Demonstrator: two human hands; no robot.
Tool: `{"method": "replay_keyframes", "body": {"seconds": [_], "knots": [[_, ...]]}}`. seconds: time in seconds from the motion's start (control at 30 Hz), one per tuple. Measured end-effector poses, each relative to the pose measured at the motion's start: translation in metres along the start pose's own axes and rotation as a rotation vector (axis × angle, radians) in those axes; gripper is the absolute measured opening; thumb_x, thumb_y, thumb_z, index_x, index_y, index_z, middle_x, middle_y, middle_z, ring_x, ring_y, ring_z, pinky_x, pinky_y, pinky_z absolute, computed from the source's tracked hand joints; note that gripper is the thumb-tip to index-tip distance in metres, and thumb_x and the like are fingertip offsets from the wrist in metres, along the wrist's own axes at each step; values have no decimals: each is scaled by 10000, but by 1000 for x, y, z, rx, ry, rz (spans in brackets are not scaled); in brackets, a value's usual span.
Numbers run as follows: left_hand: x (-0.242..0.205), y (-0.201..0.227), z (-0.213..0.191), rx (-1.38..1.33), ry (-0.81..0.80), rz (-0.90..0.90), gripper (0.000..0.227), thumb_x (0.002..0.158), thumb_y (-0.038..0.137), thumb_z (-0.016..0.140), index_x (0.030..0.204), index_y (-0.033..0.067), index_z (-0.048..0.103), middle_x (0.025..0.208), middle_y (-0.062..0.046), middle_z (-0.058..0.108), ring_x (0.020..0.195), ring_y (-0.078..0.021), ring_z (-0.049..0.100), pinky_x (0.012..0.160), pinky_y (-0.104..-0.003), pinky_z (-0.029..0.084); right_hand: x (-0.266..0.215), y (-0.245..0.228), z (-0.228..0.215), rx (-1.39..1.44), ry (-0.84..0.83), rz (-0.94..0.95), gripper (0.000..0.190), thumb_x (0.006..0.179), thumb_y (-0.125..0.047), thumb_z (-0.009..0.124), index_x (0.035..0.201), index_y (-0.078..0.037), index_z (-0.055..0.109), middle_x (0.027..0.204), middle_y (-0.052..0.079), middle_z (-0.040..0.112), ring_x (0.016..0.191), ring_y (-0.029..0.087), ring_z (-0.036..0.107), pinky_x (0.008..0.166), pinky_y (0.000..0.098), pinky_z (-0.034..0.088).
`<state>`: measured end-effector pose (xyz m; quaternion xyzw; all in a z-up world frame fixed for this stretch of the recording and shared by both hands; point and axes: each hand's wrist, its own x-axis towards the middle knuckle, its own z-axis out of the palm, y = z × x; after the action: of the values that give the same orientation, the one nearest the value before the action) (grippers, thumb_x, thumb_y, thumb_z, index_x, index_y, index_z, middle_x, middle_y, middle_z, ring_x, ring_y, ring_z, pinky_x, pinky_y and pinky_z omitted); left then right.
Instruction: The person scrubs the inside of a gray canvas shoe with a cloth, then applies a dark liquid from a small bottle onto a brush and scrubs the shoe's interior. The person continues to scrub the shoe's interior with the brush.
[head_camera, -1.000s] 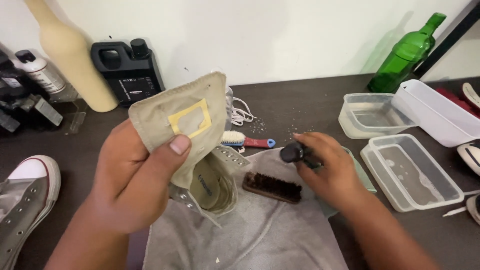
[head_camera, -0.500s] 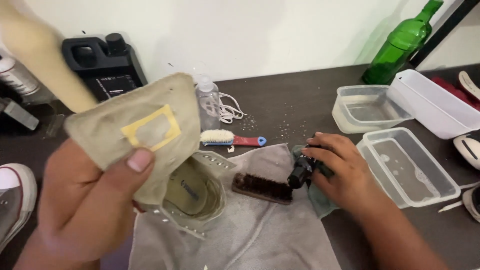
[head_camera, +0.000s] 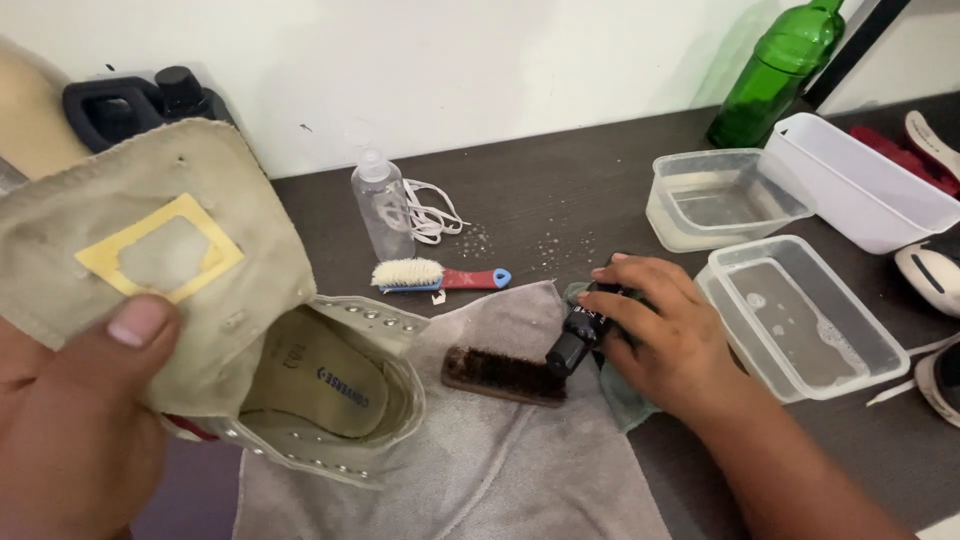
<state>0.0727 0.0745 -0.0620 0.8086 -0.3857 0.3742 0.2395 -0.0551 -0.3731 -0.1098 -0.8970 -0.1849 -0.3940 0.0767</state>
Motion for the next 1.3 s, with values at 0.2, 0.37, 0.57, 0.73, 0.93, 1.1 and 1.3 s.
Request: {"method": "replay_keyframes", "body": {"seconds": [0.2, 0.37, 0.57, 0.73, 0.93, 1.1, 1.3], "knots": [[46, 51, -11, -408, 68, -472, 490, 1112, -91, 565, 1553, -289, 483, 1570, -378, 534, 1446, -422, 525, 1222, -468, 411, -4, -1, 5, 9, 41, 20, 455, 822, 108, 710, 1205, -137, 719, 1307, 100, 656, 1232, 362, 679, 1091, 480, 568], [65, 81, -16, -602, 96, -639, 565, 1040, 12, 511, 1576, -158, 465, 1568, -266, 559, 1446, -333, 561, 1221, -402, 458, -5, -1, 6, 7, 49, 26, 456, 825, 107, 711, 1207, -142, 721, 1311, 97, 653, 1250, 363, 671, 1113, 484, 561], [81, 97, -26, -636, 35, -625, 575, 956, 83, 476, 1477, -147, 553, 1425, -253, 657, 1353, -333, 661, 1153, -393, 521, -4, -3, 5, 15, 57, 39, 497, 798, 132, 679, 1208, -145, 722, 1314, 94, 654, 1262, 366, 671, 1113, 480, 559], [86, 101, -29, -528, -1, -498, 518, 968, 56, 491, 1406, -190, 618, 1379, -280, 683, 1327, -345, 666, 1159, -400, 494, -6, -1, 6, 65, 49, 61, 516, 772, 124, 684, 1214, -140, 717, 1332, 102, 662, 1272, 363, 667, 1133, 506, 544], [89, 106, -26, -851, 43, -704, 645, 924, 123, 442, 1521, -118, 485, 1471, -237, 629, 1375, -343, 676, 1126, -420, 590, 1, -5, 0, 44, 51, 7, 462, 814, 113, 677, 1208, -122, 729, 1318, 126, 667, 1257, 388, 669, 1138, 521, 548], [84, 106, -29, -626, 49, -545, 559, 966, 61, 456, 1455, -185, 566, 1427, -292, 651, 1380, -368, 651, 1162, -414, 528, 2, -7, 0, -4, 66, -27, 443, 828, 133, 672, 1190, -115, 728, 1305, 137, 665, 1249, 396, 673, 1111, 503, 563], [80, 104, -27, -635, 67, -559, 538, 969, 76, 481, 1423, -191, 591, 1369, -285, 675, 1326, -352, 670, 1139, -404, 536, 4, -8, -1, 6, 64, -30, 406, 848, 120, 697, 1184, -104, 739, 1301, 145, 673, 1244, 400, 673, 1106, 504, 566]]}}
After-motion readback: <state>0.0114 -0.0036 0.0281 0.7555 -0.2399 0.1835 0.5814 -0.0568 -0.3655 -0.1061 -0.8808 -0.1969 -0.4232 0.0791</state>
